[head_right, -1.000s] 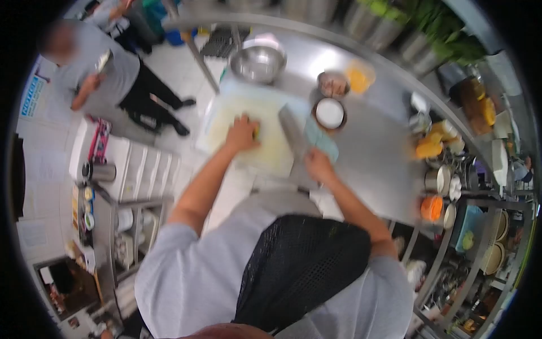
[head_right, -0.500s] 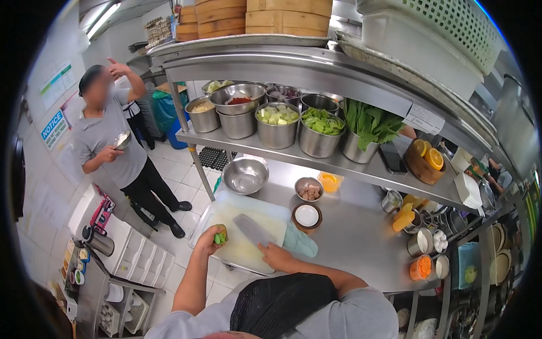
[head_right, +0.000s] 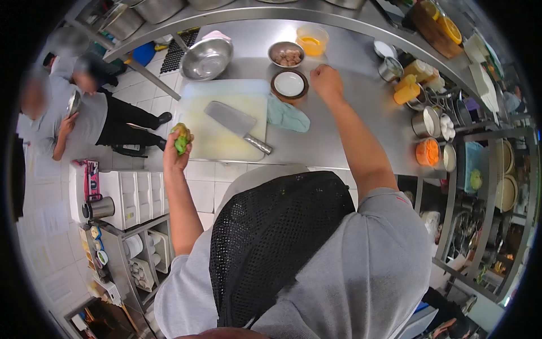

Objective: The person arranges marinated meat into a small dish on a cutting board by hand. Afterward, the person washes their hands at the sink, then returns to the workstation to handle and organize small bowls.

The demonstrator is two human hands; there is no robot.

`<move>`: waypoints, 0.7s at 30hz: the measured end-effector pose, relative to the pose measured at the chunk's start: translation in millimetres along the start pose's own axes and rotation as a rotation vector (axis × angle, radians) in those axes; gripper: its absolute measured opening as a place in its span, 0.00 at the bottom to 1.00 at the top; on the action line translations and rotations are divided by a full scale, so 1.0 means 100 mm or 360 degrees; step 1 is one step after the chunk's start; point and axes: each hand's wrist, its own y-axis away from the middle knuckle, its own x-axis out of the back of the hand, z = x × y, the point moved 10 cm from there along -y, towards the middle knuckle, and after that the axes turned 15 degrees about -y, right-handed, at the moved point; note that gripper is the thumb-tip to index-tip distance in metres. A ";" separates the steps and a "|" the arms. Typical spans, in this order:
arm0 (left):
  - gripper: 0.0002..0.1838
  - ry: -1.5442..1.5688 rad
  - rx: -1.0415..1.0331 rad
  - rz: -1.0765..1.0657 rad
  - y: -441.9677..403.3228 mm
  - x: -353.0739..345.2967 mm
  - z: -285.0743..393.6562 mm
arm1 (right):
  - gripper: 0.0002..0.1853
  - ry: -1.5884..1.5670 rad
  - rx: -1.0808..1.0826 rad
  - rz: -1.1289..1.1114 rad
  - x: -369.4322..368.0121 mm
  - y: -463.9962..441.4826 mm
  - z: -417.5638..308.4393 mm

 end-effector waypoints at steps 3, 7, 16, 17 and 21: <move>0.18 0.0043 -0.0015 0.0055 0.07 0.00 0.10 | 0.18 0.0057 -0.0153 -0.0211 -0.26 -0.24 0.48; 0.17 0.0089 -0.0029 0.0139 0.13 0.03 0.14 | 0.21 -0.0337 -0.0548 -0.0471 -0.80 -0.16 0.86; 0.18 0.0311 -0.0050 0.0275 0.36 0.35 0.09 | 0.18 -0.0359 -0.0612 -0.0381 -0.90 -0.24 0.69; 0.18 0.0321 -0.0054 0.0324 0.43 0.41 0.11 | 0.18 -0.0089 -0.0365 -0.0289 -0.84 -0.37 0.75; 0.18 0.0271 -0.0140 0.0488 0.79 0.63 0.21 | 0.17 0.0086 -0.0174 -0.0487 -0.66 -0.41 0.13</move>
